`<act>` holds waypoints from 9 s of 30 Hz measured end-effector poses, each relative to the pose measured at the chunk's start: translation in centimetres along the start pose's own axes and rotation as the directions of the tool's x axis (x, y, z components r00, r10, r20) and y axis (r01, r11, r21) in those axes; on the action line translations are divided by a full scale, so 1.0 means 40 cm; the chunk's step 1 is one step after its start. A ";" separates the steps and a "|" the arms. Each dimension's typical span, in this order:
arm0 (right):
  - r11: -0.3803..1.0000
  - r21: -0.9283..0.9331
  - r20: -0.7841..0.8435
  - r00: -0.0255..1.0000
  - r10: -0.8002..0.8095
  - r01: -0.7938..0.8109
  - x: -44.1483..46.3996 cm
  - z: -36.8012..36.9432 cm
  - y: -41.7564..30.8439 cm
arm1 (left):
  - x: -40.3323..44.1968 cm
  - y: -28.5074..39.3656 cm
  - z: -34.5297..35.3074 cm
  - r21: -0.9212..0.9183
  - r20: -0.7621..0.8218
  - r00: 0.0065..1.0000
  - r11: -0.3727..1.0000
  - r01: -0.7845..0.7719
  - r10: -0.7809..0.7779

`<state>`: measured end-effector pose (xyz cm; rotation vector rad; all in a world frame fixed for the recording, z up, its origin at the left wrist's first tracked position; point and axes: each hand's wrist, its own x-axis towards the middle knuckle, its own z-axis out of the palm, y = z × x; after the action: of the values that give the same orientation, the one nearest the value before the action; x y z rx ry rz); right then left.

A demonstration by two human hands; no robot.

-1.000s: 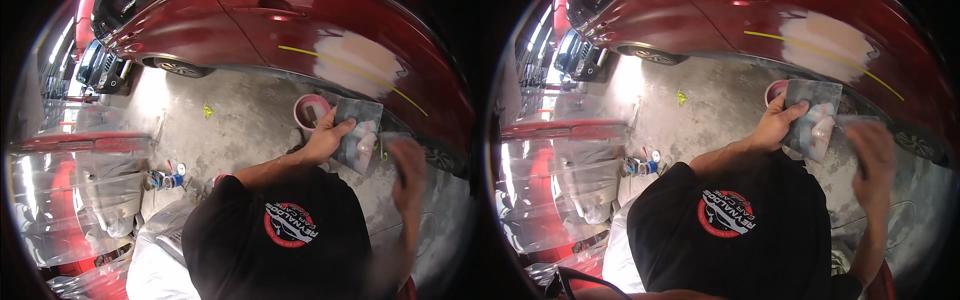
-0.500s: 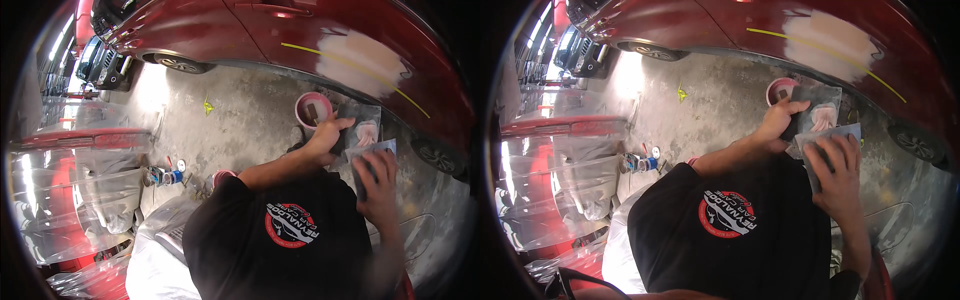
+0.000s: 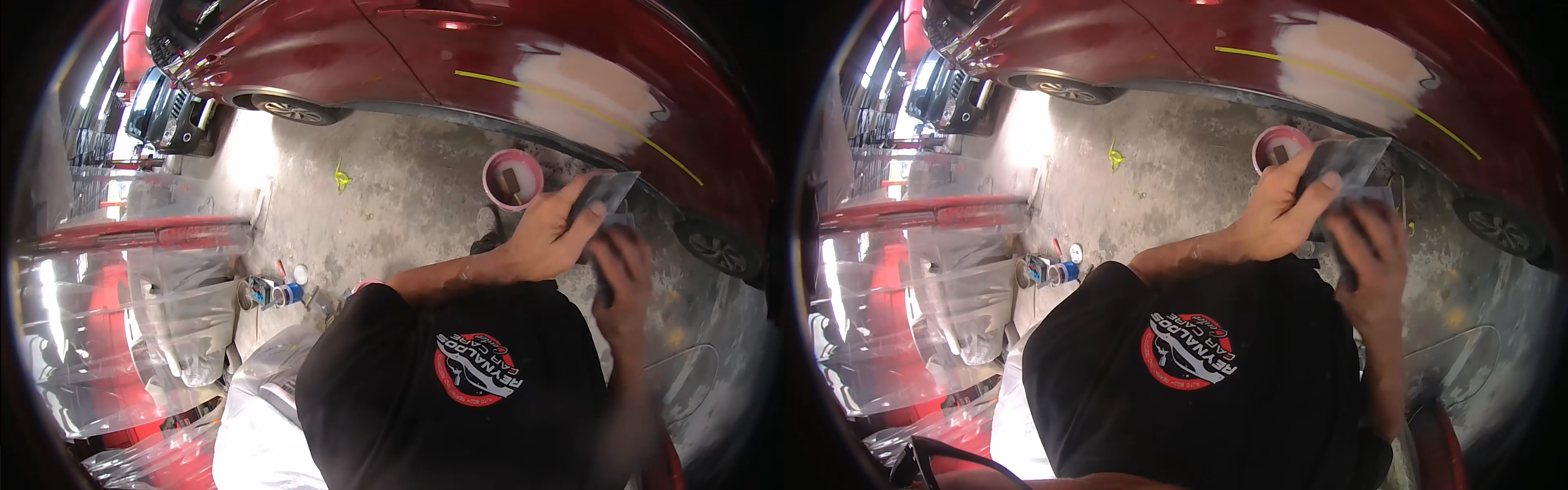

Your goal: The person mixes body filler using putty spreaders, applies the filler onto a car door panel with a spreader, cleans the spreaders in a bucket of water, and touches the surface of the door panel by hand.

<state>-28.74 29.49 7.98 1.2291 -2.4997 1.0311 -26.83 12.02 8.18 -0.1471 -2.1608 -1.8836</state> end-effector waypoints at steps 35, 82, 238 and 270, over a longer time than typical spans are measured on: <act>0.978 -0.210 0.066 0.998 0.002 0.012 -0.103 -0.015 0.041 | -0.019 -0.058 -0.026 -0.784 0.118 0.736 0.392 0.482 -0.667; 0.982 0.164 0.190 0.980 0.057 -0.089 0.006 -0.084 -0.033 | -0.007 -0.034 -0.018 -0.772 0.142 0.689 0.356 0.527 -0.711; 0.808 0.450 0.348 0.907 0.235 -0.382 0.017 -0.159 -0.046 | -0.039 -0.093 0.009 -0.760 0.209 0.678 0.319 0.566 -0.705; 0.997 -0.077 0.005 1.000 0.015 -0.015 -0.047 -0.079 -0.065 | 0.028 -0.037 -0.027 -0.787 -0.113 0.900 0.591 0.178 -0.422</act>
<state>-26.01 31.64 10.83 1.1949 -2.5307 0.9271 -28.12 10.63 7.21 0.3562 -1.1048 -2.7125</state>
